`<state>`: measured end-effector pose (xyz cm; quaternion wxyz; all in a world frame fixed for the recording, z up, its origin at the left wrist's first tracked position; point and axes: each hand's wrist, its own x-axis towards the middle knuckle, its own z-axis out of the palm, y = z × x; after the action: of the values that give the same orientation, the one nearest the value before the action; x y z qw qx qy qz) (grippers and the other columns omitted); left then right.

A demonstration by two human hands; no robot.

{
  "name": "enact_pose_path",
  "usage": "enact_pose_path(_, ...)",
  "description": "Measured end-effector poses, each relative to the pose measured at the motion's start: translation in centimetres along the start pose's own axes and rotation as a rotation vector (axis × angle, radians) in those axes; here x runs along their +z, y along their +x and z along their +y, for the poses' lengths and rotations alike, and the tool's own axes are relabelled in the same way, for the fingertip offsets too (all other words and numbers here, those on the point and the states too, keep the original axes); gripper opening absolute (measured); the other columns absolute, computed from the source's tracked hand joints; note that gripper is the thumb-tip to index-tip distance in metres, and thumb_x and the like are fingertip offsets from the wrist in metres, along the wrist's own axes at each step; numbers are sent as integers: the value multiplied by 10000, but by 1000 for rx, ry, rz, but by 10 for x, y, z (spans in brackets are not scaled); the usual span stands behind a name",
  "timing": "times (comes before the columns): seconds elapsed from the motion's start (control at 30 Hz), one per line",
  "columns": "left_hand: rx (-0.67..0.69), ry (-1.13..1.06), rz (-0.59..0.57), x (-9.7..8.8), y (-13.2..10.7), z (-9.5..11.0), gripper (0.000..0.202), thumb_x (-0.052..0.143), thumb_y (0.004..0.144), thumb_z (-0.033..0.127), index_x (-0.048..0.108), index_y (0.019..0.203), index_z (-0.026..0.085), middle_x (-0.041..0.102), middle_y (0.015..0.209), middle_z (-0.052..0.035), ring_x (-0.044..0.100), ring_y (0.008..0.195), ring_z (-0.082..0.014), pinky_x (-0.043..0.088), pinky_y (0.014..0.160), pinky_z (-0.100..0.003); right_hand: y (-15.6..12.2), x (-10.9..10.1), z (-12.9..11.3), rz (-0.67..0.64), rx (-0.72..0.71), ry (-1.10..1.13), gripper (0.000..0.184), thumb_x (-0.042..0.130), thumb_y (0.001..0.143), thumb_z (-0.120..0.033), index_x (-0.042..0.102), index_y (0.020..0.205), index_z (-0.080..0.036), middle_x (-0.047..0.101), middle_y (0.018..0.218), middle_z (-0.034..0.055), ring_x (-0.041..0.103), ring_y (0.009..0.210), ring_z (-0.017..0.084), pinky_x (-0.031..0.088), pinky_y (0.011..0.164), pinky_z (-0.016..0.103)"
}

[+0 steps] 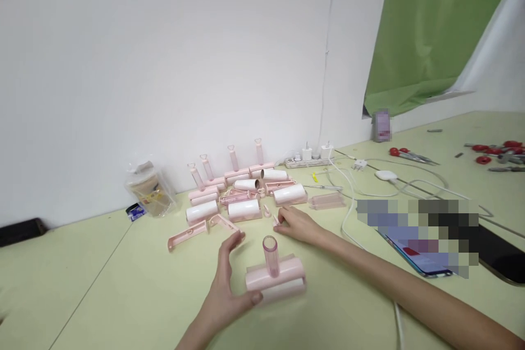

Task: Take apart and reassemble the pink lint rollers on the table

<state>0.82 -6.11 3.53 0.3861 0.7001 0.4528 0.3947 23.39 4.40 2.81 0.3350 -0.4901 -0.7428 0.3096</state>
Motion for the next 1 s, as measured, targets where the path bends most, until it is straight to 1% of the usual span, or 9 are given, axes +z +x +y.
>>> enact_pose_path(0.13, 151, -121, -85, 11, 28, 41, 663, 638, 696, 460, 309, 1232, 250, 443, 1261, -95, 369, 1204, -256, 279, 991, -390, 2, -16, -24, -36, -44, 106, 188, 575, 685, -247, 396, 707, -197, 492, 653, -22, 519, 624, 152, 404, 553, 257)
enact_pose_path(0.27, 180, -441, -192, 35, 47, 53, 409, 610, 739, 420, 430, 1032, 198, 615, 860, -59, 563, 841, -196, 418, 762, -336, -16, -43, -68, -104, -177, 211, 184, 566, 725, -303, 422, 767, -196, 506, 750, -17, 547, 714, 137, 449, 623, 245)
enact_pose_path(0.33, 142, -602, -201, 46, 49, 48, 371, 615, 737, 418, 453, 972, 180, 561, 632, 13, 523, 566, -124, 431, 589, -276, -30, -50, -85, -151, -231, 198, 142, 561, 748, -270, 491, 845, -195, 541, 809, -6, 553, 748, 135, 451, 667, 248)
enact_pose_path(0.4, 104, -675, -188, 53, 49, 40, 326, 627, 731, 413, 482, 894, 170, 451, 513, 69, 401, 418, -68, 382, 465, -222, -41, -51, -94, -189, -269, 123, 129, 552, 763, -220, 536, 890, -204, 563, 828, -3, 546, 747, 133, 443, 677, 247)
enact_pose_path(0.5, 100, -710, -184, 56, 50, 30, 378, 689, 648, 465, 488, 776, 170, 397, 494, 77, 339, 411, -50, 309, 413, -191, -48, -48, -98, -200, -312, 14, 82, 536, 778, -198, 549, 858, -204, 555, 788, -7, 522, 725, 132, 431, 657, 243)
enact_pose_path(0.57, 96, -744, -210, 56, 51, 27, 495, 709, 542, 574, 479, 712, 170, 393, 476, 74, 329, 409, -50, 288, 407, -194, -49, -45, -99, -185, -359, -39, 45, 531, 772, -178, 531, 810, -202, 530, 767, -12, 503, 719, 129, 419, 650, 237)
enact_pose_path(0.67, 80, -796, -225, 57, 52, 26, 671, 553, 417, 806, 464, 604, 167, 388, 446, 59, 324, 385, -56, 279, 390, -210, -51, -43, -103, -158, -412, -131, 107, 556, 718, -125, 494, 756, -203, 497, 757, -24, 485, 702, 120, 399, 630, 225)
enact_pose_path(0.77, 50, -830, -201, 58, 51, 29, 730, 358, 482, 879, 467, 527, 159, 387, 424, 38, 335, 369, -66, 261, 378, -217, -53, -45, -107, -179, -422, -188, 128, 573, 707, -131, 493, 773, -206, 500, 771, -25, 493, 706, 123, 398, 626, 228)
enact_pose_path(1.0, -22, -883, -155, 62, 53, 35, 706, 274, 611, 833, 456, 465, 167, 349, 326, 45, 311, 286, -67, 206, 296, -193, -50, -40, -103, -244, -367, -25, 159, 552, 817, -360, 584, 888, -221, 548, 967, 26, 544, 848, 163, 439, 735, 278)
